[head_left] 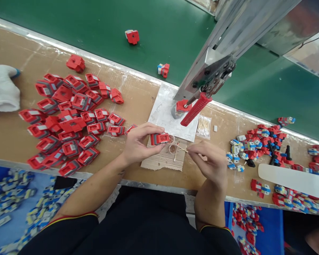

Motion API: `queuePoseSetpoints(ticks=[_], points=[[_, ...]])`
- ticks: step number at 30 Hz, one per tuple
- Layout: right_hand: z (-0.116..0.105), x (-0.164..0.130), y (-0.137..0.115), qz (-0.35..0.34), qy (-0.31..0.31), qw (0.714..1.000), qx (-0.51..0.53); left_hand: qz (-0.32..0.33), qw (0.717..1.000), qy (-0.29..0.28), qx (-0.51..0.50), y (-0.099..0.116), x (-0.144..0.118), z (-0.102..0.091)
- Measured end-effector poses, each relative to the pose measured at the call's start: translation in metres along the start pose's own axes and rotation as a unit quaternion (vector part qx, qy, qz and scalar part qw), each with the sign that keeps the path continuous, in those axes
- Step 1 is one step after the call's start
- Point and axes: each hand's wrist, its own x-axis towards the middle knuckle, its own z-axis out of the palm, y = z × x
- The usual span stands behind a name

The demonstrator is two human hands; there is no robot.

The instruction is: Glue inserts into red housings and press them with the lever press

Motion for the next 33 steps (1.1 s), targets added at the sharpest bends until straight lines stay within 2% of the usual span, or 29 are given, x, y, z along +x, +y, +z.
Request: queuePoseSetpoints(ticks=[3, 5, 7, 9, 11, 14, 16, 23, 33], points=[[0.006, -0.006, 0.012, 0.014, -0.116, 0.991, -0.061, -0.019, 1.000, -0.004, 0.010, -0.001, -0.001, -0.001], [0.013, -0.007, 0.017, 0.012, -0.153, 0.986, -0.069, -0.028, 0.999, -0.009, 0.017, -0.002, -0.001, -0.001], [0.014, -0.007, 0.017, 0.007, -0.158, 0.986, -0.046, -0.032, 0.999, -0.014, 0.019, -0.002, -0.002, -0.001], [0.012, -0.005, 0.013, 0.014, -0.110, 0.994, -0.016, -0.028, 0.999, -0.018, 0.013, -0.003, -0.003, 0.000], [0.011, -0.003, 0.006, 0.032, -0.010, 0.999, 0.023, -0.018, 1.000, -0.024, 0.003, -0.003, -0.004, 0.002], [0.018, 0.002, -0.004, 0.041, 0.145, 0.983, 0.104, -0.002, 0.999, -0.038, -0.003, -0.003, -0.005, 0.005], [0.027, 0.005, -0.009, 0.050, 0.187, 0.970, 0.148, 0.007, 0.999, -0.048, 0.000, -0.003, -0.005, 0.005], [0.044, 0.010, -0.011, 0.077, 0.144, 0.969, 0.183, 0.012, 0.998, -0.057, 0.000, 0.001, -0.004, 0.005], [0.038, 0.009, -0.013, 0.076, 0.116, 0.981, 0.135, -0.004, 0.998, -0.053, 0.017, 0.002, -0.004, 0.004]])
